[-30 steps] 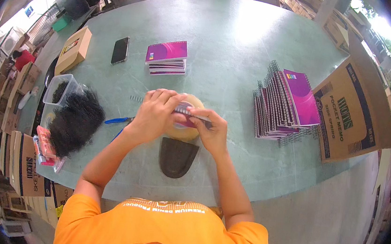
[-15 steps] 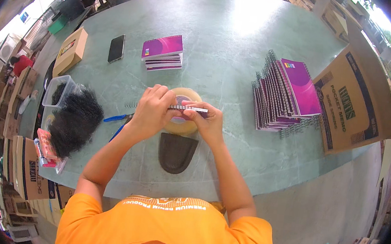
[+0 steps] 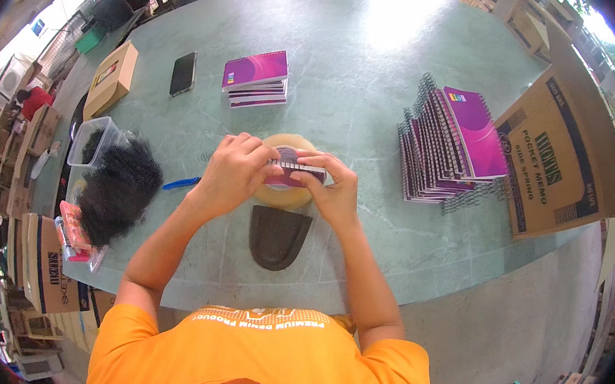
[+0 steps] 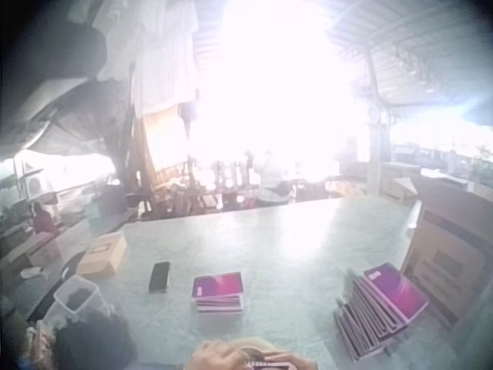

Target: The person assembles spiral notebooks by inserting a wire coil into the pre-punched holes of notebook covers and pages, then uses pliers to cut the excess wire.

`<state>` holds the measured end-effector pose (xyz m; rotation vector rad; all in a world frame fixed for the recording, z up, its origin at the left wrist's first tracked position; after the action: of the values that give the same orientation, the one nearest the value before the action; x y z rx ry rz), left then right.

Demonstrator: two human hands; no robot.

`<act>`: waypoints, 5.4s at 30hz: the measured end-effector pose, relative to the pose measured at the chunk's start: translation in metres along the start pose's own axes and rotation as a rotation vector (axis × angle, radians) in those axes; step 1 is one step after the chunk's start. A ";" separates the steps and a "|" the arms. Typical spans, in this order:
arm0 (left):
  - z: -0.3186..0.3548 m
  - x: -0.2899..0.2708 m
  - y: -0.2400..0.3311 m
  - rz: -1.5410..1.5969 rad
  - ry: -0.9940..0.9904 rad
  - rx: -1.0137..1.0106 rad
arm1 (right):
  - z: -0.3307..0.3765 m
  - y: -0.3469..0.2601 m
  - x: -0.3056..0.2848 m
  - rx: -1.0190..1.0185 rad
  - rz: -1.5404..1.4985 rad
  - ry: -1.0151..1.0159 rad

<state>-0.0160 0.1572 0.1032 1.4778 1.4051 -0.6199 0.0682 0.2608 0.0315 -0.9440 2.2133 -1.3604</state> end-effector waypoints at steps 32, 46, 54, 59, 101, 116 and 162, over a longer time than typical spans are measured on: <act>-0.006 -0.003 0.007 -0.052 -0.080 0.091 | 0.006 0.018 0.013 0.283 -0.347 -0.044; 0.077 -0.200 0.139 0.412 0.658 0.543 | 0.003 0.029 0.009 0.332 -0.273 -0.002; 0.069 -0.147 0.069 0.480 0.442 0.282 | 0.009 0.038 -0.001 0.351 -0.258 0.040; -0.001 -0.010 0.012 -0.193 0.009 0.133 | 0.003 0.021 0.017 0.328 -0.297 0.012; -0.034 0.017 0.024 0.122 0.042 0.080 | 0.013 0.039 -0.002 0.364 -0.233 0.010; -0.042 0.038 0.029 0.375 -0.067 0.114 | 0.012 0.040 -0.010 0.250 -0.086 0.021; 0.008 -0.020 -0.007 0.277 0.160 -0.023 | -0.016 -0.133 -0.178 -0.259 1.613 0.114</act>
<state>-0.0251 0.1402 0.1150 1.6959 1.2906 -0.3168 0.2300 0.3567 0.1511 0.8603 2.1377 -0.3071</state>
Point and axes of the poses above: each hand's wrist, its own z-axis away from the middle knuckle, its own x-axis out of the palm, y = z × x, the point moved 10 cm from there along -z, towards the middle knuckle, and after that the axes turned 6 degrees about -x, right-handed, at the moved point
